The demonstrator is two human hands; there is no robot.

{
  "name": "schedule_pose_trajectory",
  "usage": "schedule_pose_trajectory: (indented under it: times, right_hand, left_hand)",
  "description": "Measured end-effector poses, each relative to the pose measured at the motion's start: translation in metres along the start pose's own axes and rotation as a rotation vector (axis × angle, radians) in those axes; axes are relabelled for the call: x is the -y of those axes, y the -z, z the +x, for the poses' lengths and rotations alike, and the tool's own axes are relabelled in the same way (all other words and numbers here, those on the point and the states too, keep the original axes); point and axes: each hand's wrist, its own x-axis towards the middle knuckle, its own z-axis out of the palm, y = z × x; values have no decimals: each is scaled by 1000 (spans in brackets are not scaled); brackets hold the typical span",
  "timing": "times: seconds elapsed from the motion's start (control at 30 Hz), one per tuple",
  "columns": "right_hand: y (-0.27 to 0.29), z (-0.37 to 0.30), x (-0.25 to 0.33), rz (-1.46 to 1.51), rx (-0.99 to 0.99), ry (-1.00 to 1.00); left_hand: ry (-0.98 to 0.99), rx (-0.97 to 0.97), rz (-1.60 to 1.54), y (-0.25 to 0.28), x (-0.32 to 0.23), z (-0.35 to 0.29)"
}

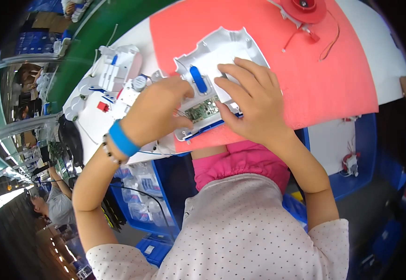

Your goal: Connect wires and assemble electronic components into a plastic housing on an assembly line.

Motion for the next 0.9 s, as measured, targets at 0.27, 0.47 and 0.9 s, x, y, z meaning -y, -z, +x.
schedule_pose_trajectory:
  times: [0.27, 0.47, 0.9]
  right_hand:
    - [2, 3, 4, -4, 0, 21]
    - [3, 15, 42, 89, 173, 56]
    - [-38, 18, 68, 100, 636, 174]
  left_hand:
    - [300, -398, -17, 48, 13, -79]
    - [397, -361, 82, 9, 19, -112]
    - [487, -729, 219, -8, 20, -119]
